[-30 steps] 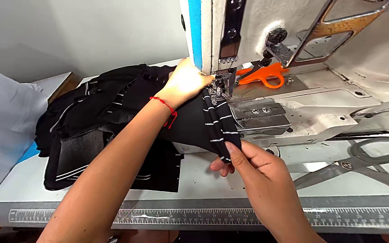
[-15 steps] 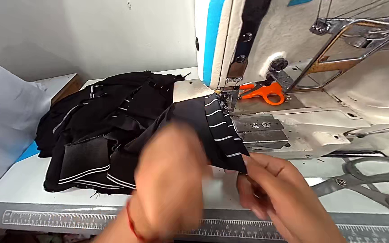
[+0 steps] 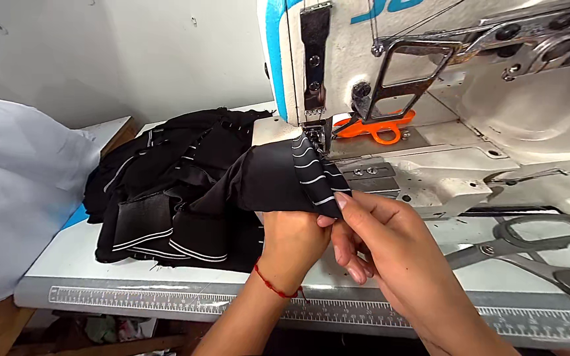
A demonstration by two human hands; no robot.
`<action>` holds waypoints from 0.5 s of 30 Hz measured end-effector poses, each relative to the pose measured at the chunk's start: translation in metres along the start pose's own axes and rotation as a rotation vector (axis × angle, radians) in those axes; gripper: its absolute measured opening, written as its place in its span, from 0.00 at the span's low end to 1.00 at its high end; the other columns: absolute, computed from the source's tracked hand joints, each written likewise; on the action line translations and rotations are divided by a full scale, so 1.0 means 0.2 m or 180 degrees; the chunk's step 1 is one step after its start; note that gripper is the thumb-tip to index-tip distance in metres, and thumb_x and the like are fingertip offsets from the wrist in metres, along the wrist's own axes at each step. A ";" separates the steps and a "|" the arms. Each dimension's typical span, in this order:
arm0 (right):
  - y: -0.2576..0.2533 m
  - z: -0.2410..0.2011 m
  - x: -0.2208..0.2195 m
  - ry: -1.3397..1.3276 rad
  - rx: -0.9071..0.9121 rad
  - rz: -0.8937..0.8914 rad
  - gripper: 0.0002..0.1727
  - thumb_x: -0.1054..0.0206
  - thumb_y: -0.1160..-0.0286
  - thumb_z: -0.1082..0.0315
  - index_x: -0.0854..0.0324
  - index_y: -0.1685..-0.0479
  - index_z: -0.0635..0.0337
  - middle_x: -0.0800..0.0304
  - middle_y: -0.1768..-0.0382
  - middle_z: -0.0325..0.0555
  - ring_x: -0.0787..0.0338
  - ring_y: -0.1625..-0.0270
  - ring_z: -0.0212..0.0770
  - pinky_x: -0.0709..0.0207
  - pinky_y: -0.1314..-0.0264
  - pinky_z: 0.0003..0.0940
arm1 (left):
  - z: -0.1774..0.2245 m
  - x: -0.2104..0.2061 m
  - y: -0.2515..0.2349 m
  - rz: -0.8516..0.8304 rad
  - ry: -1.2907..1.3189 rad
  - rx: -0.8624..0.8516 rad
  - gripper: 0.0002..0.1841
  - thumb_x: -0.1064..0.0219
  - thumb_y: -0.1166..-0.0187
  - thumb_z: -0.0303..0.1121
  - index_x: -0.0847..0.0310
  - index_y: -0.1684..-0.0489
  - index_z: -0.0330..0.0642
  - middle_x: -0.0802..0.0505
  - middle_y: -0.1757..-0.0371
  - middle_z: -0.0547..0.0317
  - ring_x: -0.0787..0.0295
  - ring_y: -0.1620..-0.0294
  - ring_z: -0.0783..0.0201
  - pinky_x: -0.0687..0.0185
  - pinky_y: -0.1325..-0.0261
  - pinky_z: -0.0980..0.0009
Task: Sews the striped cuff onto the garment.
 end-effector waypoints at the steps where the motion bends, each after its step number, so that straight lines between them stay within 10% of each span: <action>1: 0.01 0.01 0.00 -0.0011 0.0021 -0.0053 0.20 0.49 0.12 0.69 0.15 0.73 0.51 0.16 0.89 0.30 0.24 0.90 0.17 0.33 0.90 0.11 | 0.00 0.01 0.01 0.0055 0.0018 -0.0139 0.15 0.33 0.30 0.40 0.19 0.88 0.45 0.12 0.80 0.56 0.13 0.73 0.61 0.23 0.70 0.66; 5: 0.03 0.11 -0.02 0.0036 -0.0130 -0.0356 0.17 0.49 0.13 0.70 0.15 0.67 0.53 0.14 0.85 0.25 0.23 0.88 0.15 0.33 0.89 0.11 | -0.13 0.09 0.10 -0.0027 -0.0213 -0.0656 0.17 0.35 0.23 0.40 0.19 0.87 0.49 0.12 0.82 0.61 0.14 0.74 0.65 0.22 0.66 0.70; 9: 0.02 0.18 0.02 0.0344 -0.0302 -0.0494 0.19 0.49 0.12 0.66 0.15 0.71 0.51 0.13 0.83 0.24 0.21 0.87 0.16 0.29 0.88 0.13 | -0.05 0.24 0.16 -0.0773 0.0158 -0.1378 0.08 0.39 0.13 0.36 0.14 0.59 0.49 0.06 0.60 0.62 0.11 0.57 0.65 0.20 0.48 0.70; 15: 0.04 0.09 0.10 0.1548 0.0759 -0.0782 0.19 0.45 0.12 0.58 0.10 0.65 0.51 0.14 0.79 0.23 0.23 0.82 0.11 0.31 0.82 0.08 | 0.10 0.23 -0.23 -0.1891 0.0097 -0.2112 0.15 0.41 0.19 0.28 0.07 0.45 0.47 0.03 0.44 0.62 0.17 0.73 0.65 0.31 0.77 0.69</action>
Point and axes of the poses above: each hand's wrist, its own y-axis away from the middle knuckle, its own x-axis out of the back of the hand, z = x × y, the point moved 8 cm from there along -y, towards the middle knuckle
